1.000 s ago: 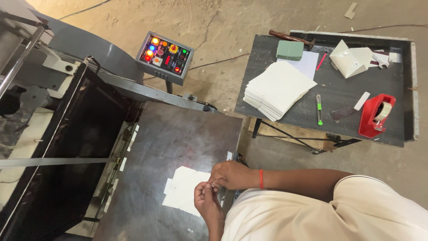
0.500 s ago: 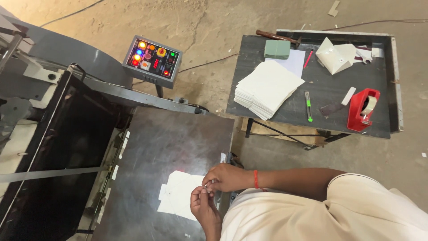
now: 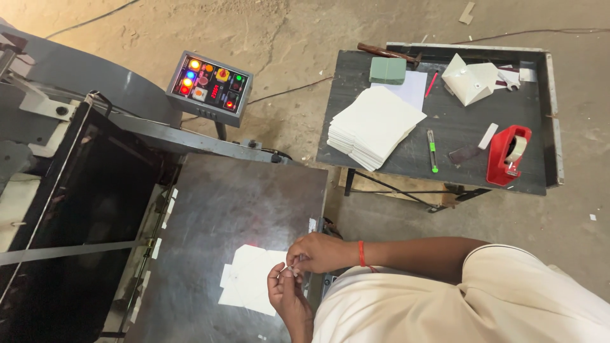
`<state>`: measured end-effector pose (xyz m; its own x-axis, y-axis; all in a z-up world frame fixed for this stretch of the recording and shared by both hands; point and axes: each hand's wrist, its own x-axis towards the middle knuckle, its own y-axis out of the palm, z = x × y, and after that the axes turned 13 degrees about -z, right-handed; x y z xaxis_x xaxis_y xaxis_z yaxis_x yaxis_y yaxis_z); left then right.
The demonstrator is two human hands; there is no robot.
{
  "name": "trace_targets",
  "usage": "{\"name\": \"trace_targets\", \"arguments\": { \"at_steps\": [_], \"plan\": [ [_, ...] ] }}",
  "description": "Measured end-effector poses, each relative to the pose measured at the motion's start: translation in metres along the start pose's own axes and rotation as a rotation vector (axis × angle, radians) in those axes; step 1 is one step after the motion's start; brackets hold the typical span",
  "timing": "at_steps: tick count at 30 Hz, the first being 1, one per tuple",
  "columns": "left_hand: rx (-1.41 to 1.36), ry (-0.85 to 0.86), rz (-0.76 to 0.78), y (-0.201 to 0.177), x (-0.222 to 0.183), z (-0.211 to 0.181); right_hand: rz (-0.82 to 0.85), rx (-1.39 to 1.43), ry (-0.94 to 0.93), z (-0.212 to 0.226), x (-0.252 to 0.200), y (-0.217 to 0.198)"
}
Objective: Manually fold paper sheets into envelope shapes at a production workstation.
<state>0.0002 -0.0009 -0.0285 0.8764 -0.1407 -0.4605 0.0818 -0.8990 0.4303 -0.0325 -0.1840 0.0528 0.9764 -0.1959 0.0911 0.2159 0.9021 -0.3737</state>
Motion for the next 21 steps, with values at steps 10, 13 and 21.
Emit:
{"name": "trace_targets", "arguments": {
  "at_steps": [10, 13, 21],
  "plan": [
    [0.072, -0.030, 0.010, -0.012, -0.005, 0.007, -0.019, 0.075, -0.167, -0.020, 0.001, 0.010],
    [0.113, -0.087, -0.022, -0.016, -0.002, 0.010, 0.034, 0.108, -0.061, -0.024, 0.006, 0.016],
    [0.067, -0.069, -0.209, -0.104, -0.002, 0.106, 0.192, -0.064, 0.057, -0.081, -0.008, 0.044]
  ]
}}
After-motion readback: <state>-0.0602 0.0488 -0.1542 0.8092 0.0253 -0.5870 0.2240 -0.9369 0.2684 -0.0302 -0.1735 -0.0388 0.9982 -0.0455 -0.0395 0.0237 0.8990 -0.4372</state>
